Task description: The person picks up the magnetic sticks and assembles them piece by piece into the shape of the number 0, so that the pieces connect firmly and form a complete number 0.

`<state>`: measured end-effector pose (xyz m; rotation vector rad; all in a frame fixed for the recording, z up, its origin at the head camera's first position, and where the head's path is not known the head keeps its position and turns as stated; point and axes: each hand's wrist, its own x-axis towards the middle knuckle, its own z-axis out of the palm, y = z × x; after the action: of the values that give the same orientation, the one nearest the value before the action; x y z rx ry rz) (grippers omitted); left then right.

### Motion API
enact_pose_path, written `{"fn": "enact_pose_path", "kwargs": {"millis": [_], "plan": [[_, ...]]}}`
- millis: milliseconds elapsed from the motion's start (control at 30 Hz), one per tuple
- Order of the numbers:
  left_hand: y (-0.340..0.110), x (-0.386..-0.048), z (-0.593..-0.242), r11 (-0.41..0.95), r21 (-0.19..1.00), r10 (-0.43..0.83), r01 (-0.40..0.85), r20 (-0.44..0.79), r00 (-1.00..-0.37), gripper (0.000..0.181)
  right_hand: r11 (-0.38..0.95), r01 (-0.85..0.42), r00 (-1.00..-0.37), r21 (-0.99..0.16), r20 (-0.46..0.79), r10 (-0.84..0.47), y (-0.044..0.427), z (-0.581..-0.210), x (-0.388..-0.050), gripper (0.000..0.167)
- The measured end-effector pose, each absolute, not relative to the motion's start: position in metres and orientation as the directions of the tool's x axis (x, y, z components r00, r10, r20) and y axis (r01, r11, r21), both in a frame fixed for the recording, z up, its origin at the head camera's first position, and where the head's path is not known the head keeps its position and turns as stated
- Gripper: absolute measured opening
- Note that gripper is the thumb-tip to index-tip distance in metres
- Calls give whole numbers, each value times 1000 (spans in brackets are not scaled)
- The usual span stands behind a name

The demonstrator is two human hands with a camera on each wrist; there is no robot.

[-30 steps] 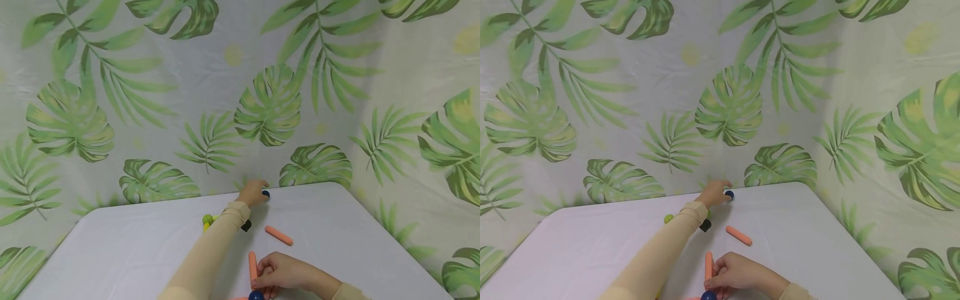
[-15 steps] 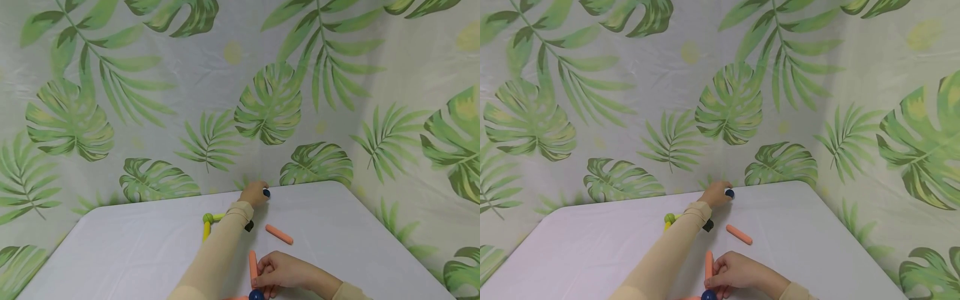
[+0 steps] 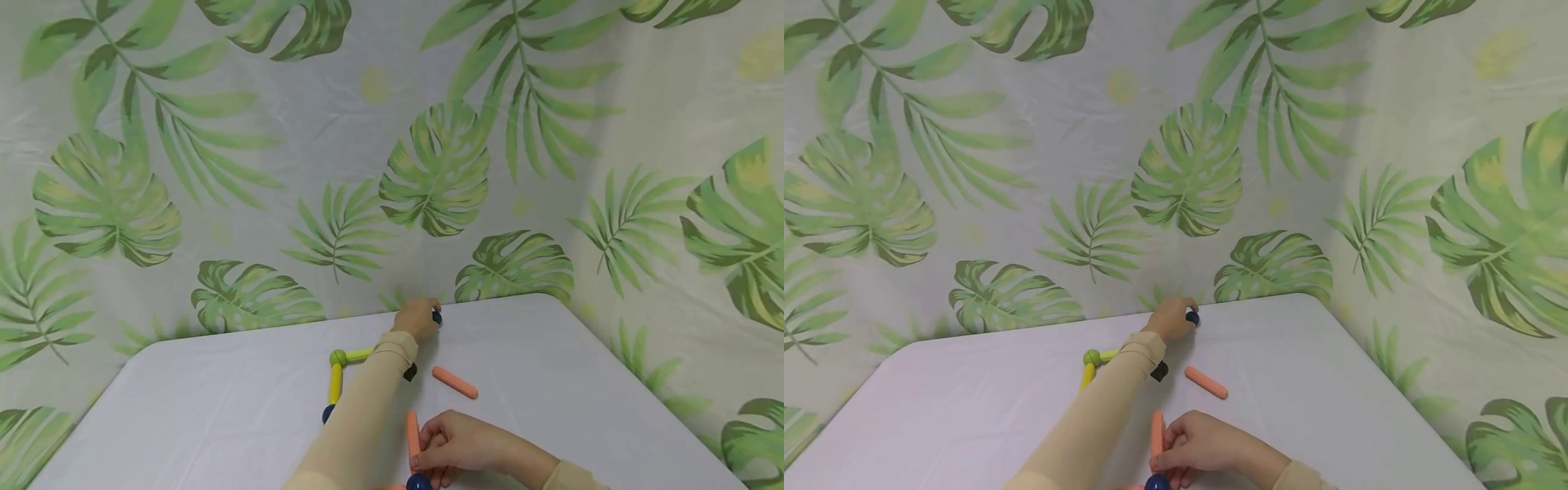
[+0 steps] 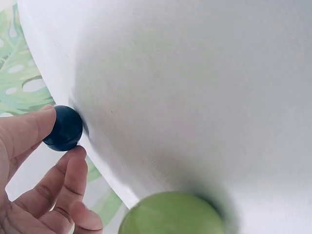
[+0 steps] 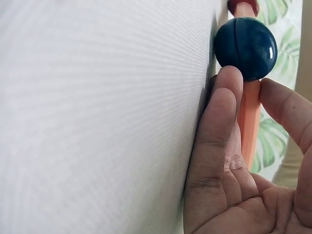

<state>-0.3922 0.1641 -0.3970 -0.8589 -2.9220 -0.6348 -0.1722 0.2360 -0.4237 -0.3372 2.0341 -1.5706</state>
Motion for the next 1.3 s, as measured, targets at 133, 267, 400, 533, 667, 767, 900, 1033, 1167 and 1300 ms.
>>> {"fn": "enact_pose_path", "kwargs": {"millis": [133, 267, 400, 533, 667, 767, 900, 1033, 1167, 1300], "plan": [[166, -393, -400, 773, 355, 509, 526, 148, -848, 31, 288, 133, -818, -949, -269, -509, 236, -423, -172, 13], [168, -395, -403, 784, 340, 501, 520, 148, -853, 29, 300, 141, -818, -944, -282, -502, 236, -423, -173, 13], [166, -396, -403, 791, 343, 494, 507, 132, -859, 29, 307, 142, -817, -941, -286, -500, 235, -423, -174, 13], [163, -398, -400, 781, 356, 501, 512, 131, -855, 30, 298, 140, -817, -944, -281, -504, 235, -424, -174, 13], [159, -398, -392, 759, 374, 527, 532, 126, -840, 28, 295, 143, -820, -945, -280, -499, 234, -424, -174, 13], [155, -393, -383, 745, 370, 557, 555, 114, -823, 27, 299, 139, -823, -944, -278, -495, 234, -423, -173, 12], [147, -386, -372, 718, 339, 608, 608, 121, -785, 29, 311, 138, -825, -940, -283, -490, 234, -421, -173, 13], [135, -380, -365, 677, 347, 650, 649, 134, -748, 30, 327, 136, -826, -935, -289, -483, 234, -421, -174, 14], [122, -376, -360, 636, 403, 670, 658, 136, -730, 29, 346, 131, -828, -929, -294, -477, 235, -422, -175, 15], [108, -375, -360, 614, 451, 672, 648, 131, -729, 30, 372, 137, -830, -918, -311, -462, 235, -426, -177, 15]]}}
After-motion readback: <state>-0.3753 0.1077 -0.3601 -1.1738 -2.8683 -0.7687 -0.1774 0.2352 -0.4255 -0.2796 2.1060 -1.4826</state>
